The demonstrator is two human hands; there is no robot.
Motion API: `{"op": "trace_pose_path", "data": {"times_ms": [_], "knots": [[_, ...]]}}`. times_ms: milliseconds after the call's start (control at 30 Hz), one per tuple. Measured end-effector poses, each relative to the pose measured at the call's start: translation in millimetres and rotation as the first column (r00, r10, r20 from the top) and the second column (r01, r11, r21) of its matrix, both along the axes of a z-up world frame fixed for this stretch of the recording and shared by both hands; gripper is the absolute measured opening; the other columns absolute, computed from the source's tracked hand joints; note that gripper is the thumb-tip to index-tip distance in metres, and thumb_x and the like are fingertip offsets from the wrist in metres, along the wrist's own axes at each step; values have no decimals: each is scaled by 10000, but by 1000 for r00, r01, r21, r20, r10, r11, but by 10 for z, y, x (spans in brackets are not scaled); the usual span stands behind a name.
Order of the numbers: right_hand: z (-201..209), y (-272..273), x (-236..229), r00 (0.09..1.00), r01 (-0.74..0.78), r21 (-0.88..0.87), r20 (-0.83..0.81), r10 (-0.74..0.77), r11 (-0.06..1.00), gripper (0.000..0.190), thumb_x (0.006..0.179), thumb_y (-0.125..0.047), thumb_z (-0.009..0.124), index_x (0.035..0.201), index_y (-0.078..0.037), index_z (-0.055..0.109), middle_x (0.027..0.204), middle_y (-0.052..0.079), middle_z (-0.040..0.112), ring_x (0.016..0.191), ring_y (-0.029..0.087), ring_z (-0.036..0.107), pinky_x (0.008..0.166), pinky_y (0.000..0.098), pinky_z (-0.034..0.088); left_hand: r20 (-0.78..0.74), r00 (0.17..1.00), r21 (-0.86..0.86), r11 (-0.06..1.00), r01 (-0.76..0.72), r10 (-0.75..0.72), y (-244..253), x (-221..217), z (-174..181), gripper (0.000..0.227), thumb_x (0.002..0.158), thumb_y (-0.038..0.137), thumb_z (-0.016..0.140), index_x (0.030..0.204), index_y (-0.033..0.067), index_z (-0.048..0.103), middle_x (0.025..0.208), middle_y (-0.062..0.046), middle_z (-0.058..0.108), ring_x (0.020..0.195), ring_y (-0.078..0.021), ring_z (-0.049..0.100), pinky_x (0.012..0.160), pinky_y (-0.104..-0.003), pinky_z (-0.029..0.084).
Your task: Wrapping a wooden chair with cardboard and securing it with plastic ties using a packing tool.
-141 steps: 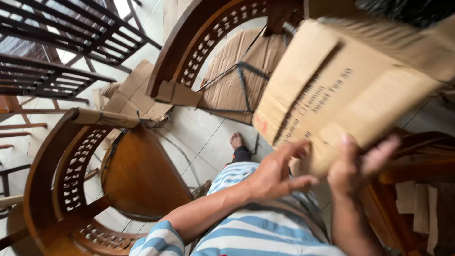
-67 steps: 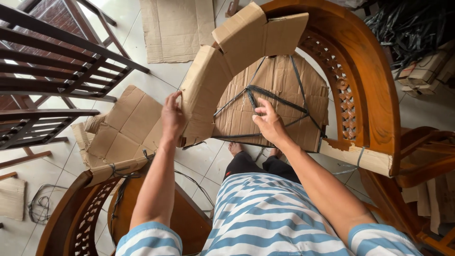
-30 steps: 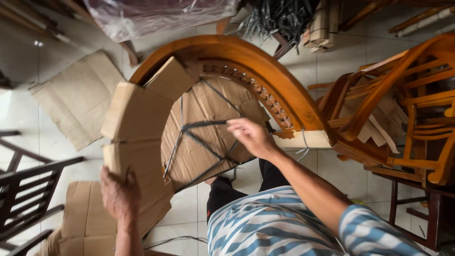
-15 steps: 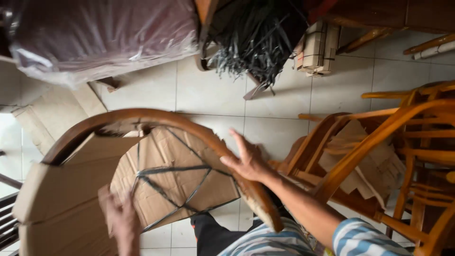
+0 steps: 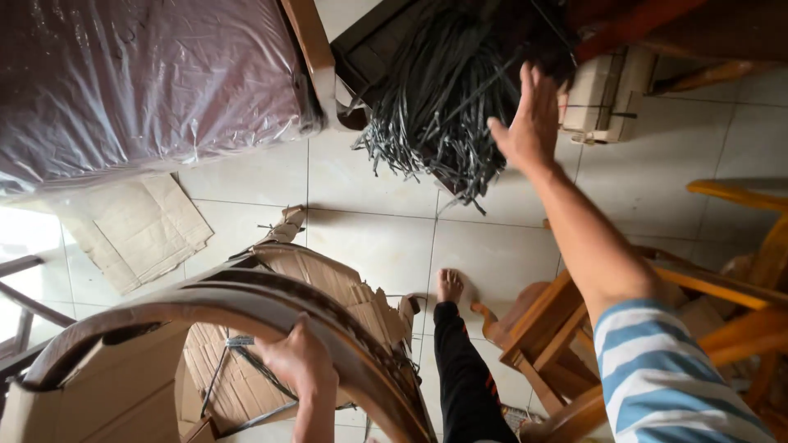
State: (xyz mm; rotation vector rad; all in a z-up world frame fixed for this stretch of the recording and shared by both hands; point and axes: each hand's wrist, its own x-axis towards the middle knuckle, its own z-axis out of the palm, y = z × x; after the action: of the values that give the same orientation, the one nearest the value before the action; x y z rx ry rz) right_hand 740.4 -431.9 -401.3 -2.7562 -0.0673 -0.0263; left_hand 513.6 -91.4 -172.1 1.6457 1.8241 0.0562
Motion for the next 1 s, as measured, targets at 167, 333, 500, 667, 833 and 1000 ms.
{"op": "trace_pose_path", "data": {"times_ms": [167, 333, 500, 667, 833, 1000], "knots": [[-78, 174, 989, 984, -85, -126, -166, 63, 988, 1131, 848, -333, 953, 1631, -108, 169, 1656, 268, 262, 1478, 528, 210, 1177, 655, 212, -51, 999, 10, 1000, -1, 1, 62, -14, -203, 822, 836, 56, 735, 1553, 20, 334, 884, -86, 580, 728, -207, 539, 642, -361, 440], [-276, 392, 1561, 922, -209, -152, -359, 143, 966, 1136, 754, -390, 852, 1614, -1, 220, 1655, 323, 216, 1494, 510, 143, 1163, 693, 80, 2, 1000, 78, 997, -27, 27, 72, -79, -344, 624, 815, 52, 737, 1417, 81, 574, 1238, -101, 720, 1079, -250, 700, 930, -355, 533], [-794, 389, 1975, 931, -178, -159, -348, 114, 971, 662, 987, -688, 697, 1028, -29, 742, 930, 230, 737, 815, 449, 693, 654, 492, 531, 26, 1000, 139, 990, -21, 17, 48, -24, -344, 588, 763, -5, 731, 1338, 66, 630, 1162, -124, 737, 1000, -260, 717, 904, -362, 574], [-488, 593, 2086, 758, -73, 6, -650, 59, 997, 691, 970, -754, 643, 1220, -113, 708, 1132, 192, 705, 997, 419, 654, 804, 497, 500, -29, 997, 191, 979, -70, 77, 93, -117, -484, 539, 719, 58, 756, 1253, 65, 678, 1063, -119, 744, 950, -272, 722, 828, -386, 587], [-2286, -22, 2213, 449, -30, 267, -858, 251, 963, 609, 991, -423, 609, 1498, -100, 515, 1440, 101, 574, 1323, 275, 509, 1123, 416, 345, -30, 998, 213, 976, -51, 59, 93, -166, -497, 563, 721, 46, 770, 1276, 63, 678, 1075, -111, 743, 943, -265, 724, 802, -393, 607], [-1467, 486, 2095, 553, -230, 156, -791, 261, 961, 437, 961, -320, 776, 1274, -29, 686, 1059, 192, 726, 923, 363, 670, 866, 447, 503, -68, 993, 190, 979, -80, 94, 75, -87, -438, 604, 707, 93, 782, 1300, 66, 669, 1053, -127, 742, 922, -302, 728, 777, -416, 620]]}}
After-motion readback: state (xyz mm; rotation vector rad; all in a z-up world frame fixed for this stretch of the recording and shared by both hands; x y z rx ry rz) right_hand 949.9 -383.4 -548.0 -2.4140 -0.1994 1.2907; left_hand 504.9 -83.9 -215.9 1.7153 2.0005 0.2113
